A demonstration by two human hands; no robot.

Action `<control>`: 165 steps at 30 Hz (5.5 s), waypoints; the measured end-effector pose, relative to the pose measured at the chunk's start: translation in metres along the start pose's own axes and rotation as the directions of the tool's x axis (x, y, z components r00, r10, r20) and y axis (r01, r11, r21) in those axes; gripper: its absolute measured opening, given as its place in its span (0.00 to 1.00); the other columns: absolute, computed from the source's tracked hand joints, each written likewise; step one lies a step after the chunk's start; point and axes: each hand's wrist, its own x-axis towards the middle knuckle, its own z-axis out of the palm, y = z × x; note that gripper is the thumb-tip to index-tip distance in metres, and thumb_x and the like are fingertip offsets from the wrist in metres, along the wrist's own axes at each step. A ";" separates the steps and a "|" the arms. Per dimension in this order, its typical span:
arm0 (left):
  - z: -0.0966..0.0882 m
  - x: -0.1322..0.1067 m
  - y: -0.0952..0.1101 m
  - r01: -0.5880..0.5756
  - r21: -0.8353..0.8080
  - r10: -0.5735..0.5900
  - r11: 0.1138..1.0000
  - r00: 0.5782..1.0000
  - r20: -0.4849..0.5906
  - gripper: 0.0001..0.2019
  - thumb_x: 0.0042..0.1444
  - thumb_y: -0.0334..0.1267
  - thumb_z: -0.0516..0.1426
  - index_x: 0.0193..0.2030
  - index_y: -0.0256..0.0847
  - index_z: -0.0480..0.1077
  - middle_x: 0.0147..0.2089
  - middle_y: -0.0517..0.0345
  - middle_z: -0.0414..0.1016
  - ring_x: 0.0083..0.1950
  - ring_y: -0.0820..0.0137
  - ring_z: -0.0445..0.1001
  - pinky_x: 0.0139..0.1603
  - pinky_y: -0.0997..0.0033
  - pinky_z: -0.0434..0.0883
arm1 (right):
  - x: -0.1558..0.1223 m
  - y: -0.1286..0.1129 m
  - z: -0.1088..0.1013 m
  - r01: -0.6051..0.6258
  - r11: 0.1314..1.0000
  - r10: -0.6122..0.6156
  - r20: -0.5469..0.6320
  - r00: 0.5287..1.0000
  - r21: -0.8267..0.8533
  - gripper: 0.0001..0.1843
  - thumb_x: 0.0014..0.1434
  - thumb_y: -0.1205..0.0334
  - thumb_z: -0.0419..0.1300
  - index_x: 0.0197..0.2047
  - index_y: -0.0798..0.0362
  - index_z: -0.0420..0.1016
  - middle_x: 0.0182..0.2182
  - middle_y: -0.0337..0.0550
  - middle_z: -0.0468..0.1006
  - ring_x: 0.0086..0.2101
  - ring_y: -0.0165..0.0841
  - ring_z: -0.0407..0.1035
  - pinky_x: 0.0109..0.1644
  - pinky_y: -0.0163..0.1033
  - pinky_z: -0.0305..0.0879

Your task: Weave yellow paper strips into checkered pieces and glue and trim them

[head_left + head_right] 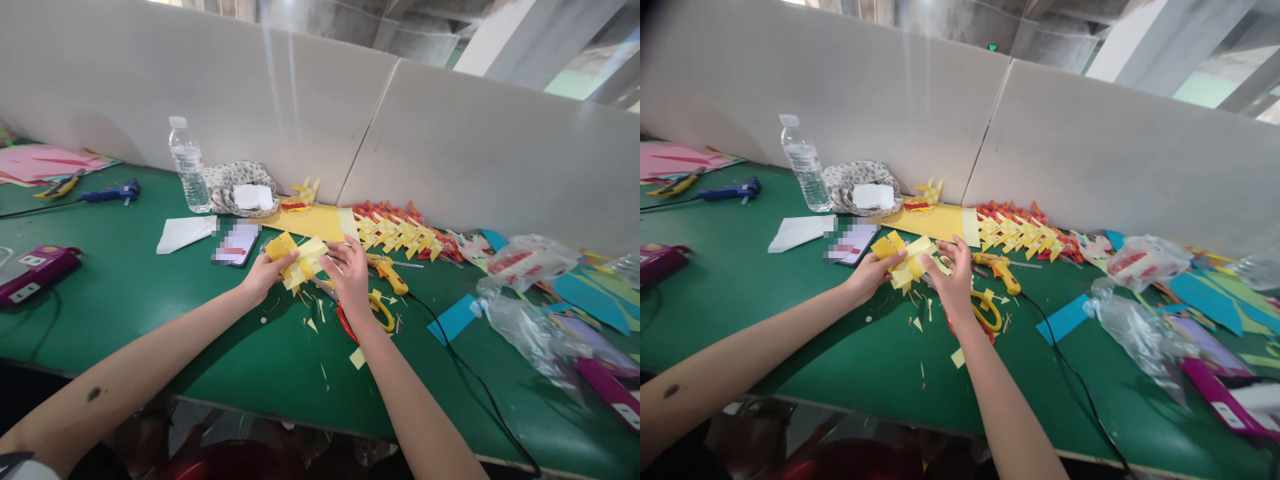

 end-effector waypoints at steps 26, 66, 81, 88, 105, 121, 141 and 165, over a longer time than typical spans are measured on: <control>-0.001 -0.001 0.004 -0.088 0.050 0.084 0.995 0.994 0.076 0.19 0.43 0.45 0.64 0.38 0.34 0.71 0.38 0.51 0.77 0.34 0.67 0.74 0.34 0.69 0.71 | 0.012 0.001 -0.011 -0.195 0.976 0.190 0.059 0.980 0.101 0.30 0.42 0.56 0.67 0.48 0.51 0.64 0.27 0.37 0.76 0.29 0.32 0.71 0.41 0.44 0.69; -0.003 0.000 0.000 -0.048 0.195 0.025 0.980 0.992 0.120 0.18 0.44 0.46 0.63 0.39 0.36 0.73 0.40 0.50 0.77 0.38 0.65 0.75 0.37 0.69 0.70 | 0.005 0.007 -0.004 -0.215 0.976 0.207 0.171 0.963 0.030 0.33 0.42 0.57 0.66 0.52 0.48 0.61 0.33 0.41 0.78 0.31 0.37 0.73 0.35 0.45 0.71; 0.000 -0.004 0.004 -0.003 0.277 -0.047 0.961 0.984 0.173 0.21 0.43 0.47 0.63 0.43 0.38 0.73 0.43 0.49 0.77 0.39 0.65 0.75 0.34 0.71 0.69 | 0.004 0.001 -0.005 -0.171 0.984 0.158 0.203 0.966 0.048 0.33 0.43 0.56 0.66 0.53 0.47 0.61 0.31 0.40 0.77 0.31 0.36 0.73 0.36 0.43 0.70; -0.005 0.001 0.005 -0.113 0.222 0.078 0.968 0.984 0.161 0.19 0.42 0.48 0.63 0.37 0.37 0.76 0.39 0.52 0.79 0.38 0.67 0.75 0.41 0.68 0.70 | 0.003 0.003 -0.003 -0.177 0.984 0.165 0.245 0.955 0.026 0.32 0.43 0.59 0.66 0.52 0.48 0.61 0.30 0.39 0.78 0.30 0.34 0.72 0.35 0.40 0.68; -0.007 0.003 0.009 -0.096 0.325 0.042 0.941 0.985 0.169 0.17 0.41 0.48 0.64 0.33 0.37 0.76 0.33 0.55 0.78 0.32 0.70 0.73 0.35 0.71 0.69 | 0.003 0.001 -0.003 -0.091 0.972 0.151 0.283 0.947 -0.214 0.34 0.44 0.58 0.65 0.55 0.47 0.62 0.30 0.39 0.79 0.25 0.30 0.67 0.32 0.38 0.64; -0.009 0.008 0.008 -0.106 0.215 0.085 0.971 0.991 0.108 0.15 0.41 0.43 0.65 0.35 0.38 0.74 0.35 0.55 0.79 0.35 0.72 0.75 0.39 0.71 0.71 | 0.007 0.003 -0.005 -0.224 0.970 0.231 0.066 0.971 -0.094 0.30 0.40 0.54 0.67 0.47 0.50 0.67 0.30 0.41 0.76 0.35 0.37 0.72 0.38 0.43 0.69; -0.004 0.001 0.007 -0.001 0.376 -0.070 0.927 0.982 0.176 0.12 0.40 0.38 0.66 0.33 0.36 0.74 0.29 0.57 0.76 0.30 0.75 0.73 0.33 0.75 0.70 | 0.005 0.005 -0.009 -0.193 0.978 0.209 0.283 0.936 -0.085 0.27 0.42 0.56 0.66 0.47 0.49 0.67 0.28 0.38 0.74 0.27 0.32 0.70 0.28 0.37 0.66; -0.003 0.001 0.006 0.012 0.342 -0.083 0.940 0.978 0.194 0.16 0.41 0.42 0.65 0.37 0.37 0.73 0.30 0.57 0.76 0.31 0.75 0.73 0.33 0.75 0.70 | 0.006 0.005 -0.007 -0.162 0.982 0.182 0.264 0.947 -0.093 0.24 0.44 0.55 0.65 0.45 0.50 0.68 0.28 0.38 0.73 0.26 0.31 0.68 0.29 0.37 0.66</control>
